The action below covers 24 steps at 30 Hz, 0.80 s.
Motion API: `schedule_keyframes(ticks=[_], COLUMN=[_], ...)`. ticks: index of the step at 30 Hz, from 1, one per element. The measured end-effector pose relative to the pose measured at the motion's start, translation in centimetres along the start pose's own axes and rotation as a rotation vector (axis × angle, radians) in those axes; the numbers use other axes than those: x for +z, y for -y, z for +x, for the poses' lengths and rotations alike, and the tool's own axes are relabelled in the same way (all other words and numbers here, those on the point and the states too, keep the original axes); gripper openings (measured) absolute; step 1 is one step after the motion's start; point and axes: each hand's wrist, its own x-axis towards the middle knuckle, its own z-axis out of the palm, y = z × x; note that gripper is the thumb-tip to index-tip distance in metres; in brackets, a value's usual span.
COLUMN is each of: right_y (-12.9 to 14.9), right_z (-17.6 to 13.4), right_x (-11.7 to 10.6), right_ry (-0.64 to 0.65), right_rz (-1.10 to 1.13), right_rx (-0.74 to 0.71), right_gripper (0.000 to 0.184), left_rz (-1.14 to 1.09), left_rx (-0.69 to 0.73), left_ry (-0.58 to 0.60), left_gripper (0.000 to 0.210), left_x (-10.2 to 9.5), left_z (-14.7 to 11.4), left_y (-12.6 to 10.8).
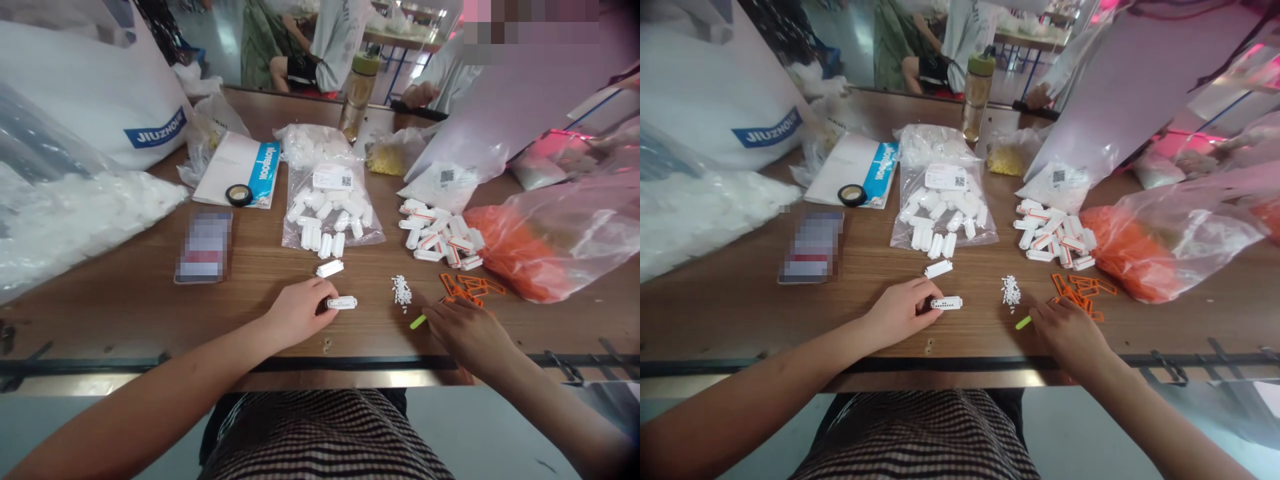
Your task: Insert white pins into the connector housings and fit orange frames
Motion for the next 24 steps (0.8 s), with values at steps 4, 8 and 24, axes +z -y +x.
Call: schedule_keyframes(ticks=[4,8,24], right_y=[-0.8,-0.1,6.9], right_z=[-0.5,-0.6,11.0], right_x=[-1.3,-4.0,-0.8], right_ry=[-0.104,-0.260,-0.290], right_rz=[0.152,0.500,1.689], right_rx=[0.082,0.341,0.839], right_gripper=[0.014,0.004,0.043], left_rz=[0.001,-0.003,-0.079], left_rx=[0.025,0.036,0.046], left_ry=[-0.017,-0.013,-0.041], left_gripper=[0.007,0.009,0.011], left_x=[0.0,0.0,-0.1], left_z=[-0.2,-0.2,-0.4], left_y=[0.1,0.3,0.6])
